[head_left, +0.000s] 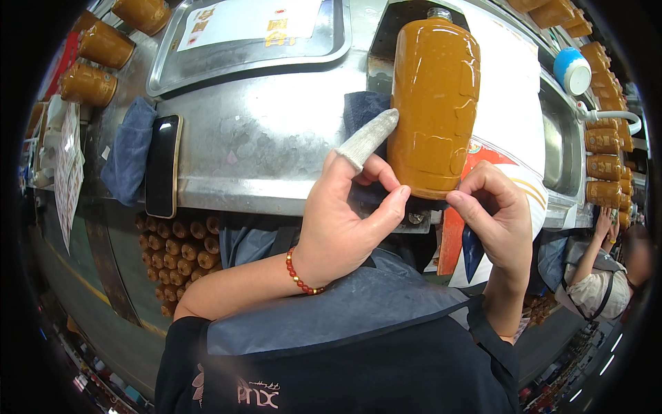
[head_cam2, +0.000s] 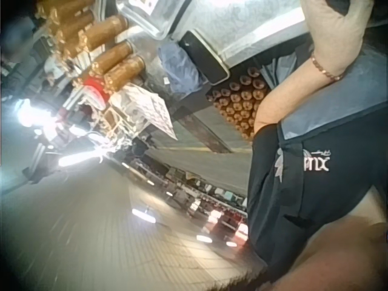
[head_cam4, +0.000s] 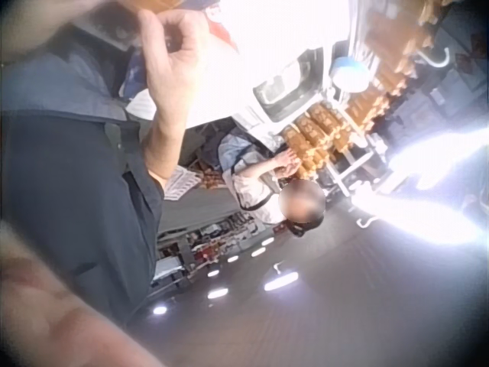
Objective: The person applies a sticker to a brown bottle, smooths it with a blue card, and wipes the surface with a cloth. The person repeats this process on multiple bottles at a workstation.
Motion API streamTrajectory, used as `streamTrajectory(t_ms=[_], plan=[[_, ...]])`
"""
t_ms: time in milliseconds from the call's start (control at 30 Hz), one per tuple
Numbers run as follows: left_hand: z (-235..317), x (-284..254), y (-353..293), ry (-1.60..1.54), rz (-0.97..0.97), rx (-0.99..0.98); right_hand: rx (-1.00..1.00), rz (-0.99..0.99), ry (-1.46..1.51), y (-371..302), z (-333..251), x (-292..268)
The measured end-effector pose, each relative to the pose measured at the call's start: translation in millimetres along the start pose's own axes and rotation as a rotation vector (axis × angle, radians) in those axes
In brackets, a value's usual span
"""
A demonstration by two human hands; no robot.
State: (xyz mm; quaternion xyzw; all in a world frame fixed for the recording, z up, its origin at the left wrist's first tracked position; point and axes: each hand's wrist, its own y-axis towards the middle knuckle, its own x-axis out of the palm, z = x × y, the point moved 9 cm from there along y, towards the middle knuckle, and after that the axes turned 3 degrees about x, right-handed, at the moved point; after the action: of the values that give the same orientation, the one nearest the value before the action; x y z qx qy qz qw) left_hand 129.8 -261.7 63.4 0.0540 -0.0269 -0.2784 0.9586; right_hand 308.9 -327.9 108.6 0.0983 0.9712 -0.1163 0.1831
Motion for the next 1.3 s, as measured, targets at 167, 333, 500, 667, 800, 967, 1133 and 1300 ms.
streamTrajectory(t_ms=[167,333,500,667,800,967,1133,1300], plan=[[-3.0,0.4,1.5,-0.035,-0.003,-0.003,-0.01,0.008,-0.012,0.4,-0.4,0.3],[-3.0,0.4,1.5,-0.054,-0.004,-0.04,-0.033,0.029,-0.091,0.6,-4.2,0.2],[-6.7,-2.6,-0.5,-0.027,0.019,-0.029,-0.019,0.045,-0.099,0.2,-2.4,0.1],[9.6,-28.1,-11.2,0.324,0.215,0.143,-0.016,0.027,-0.085,0.7,-0.5,1.1],[46.5,1.8,-44.4,0.678,0.08,0.725,0.025,0.011,-0.041,0.3,3.7,2.4],[44.7,24.8,-52.4,0.994,0.101,0.901,0.045,-0.007,-0.057,-0.6,6.7,-0.5],[41.4,22.5,-53.8,0.974,0.135,0.888,0.085,-0.028,-0.035,0.2,6.0,2.4],[37.1,13.3,-54.7,0.843,0.076,0.825,0.079,-0.057,-0.041,1.5,7.7,1.6]])
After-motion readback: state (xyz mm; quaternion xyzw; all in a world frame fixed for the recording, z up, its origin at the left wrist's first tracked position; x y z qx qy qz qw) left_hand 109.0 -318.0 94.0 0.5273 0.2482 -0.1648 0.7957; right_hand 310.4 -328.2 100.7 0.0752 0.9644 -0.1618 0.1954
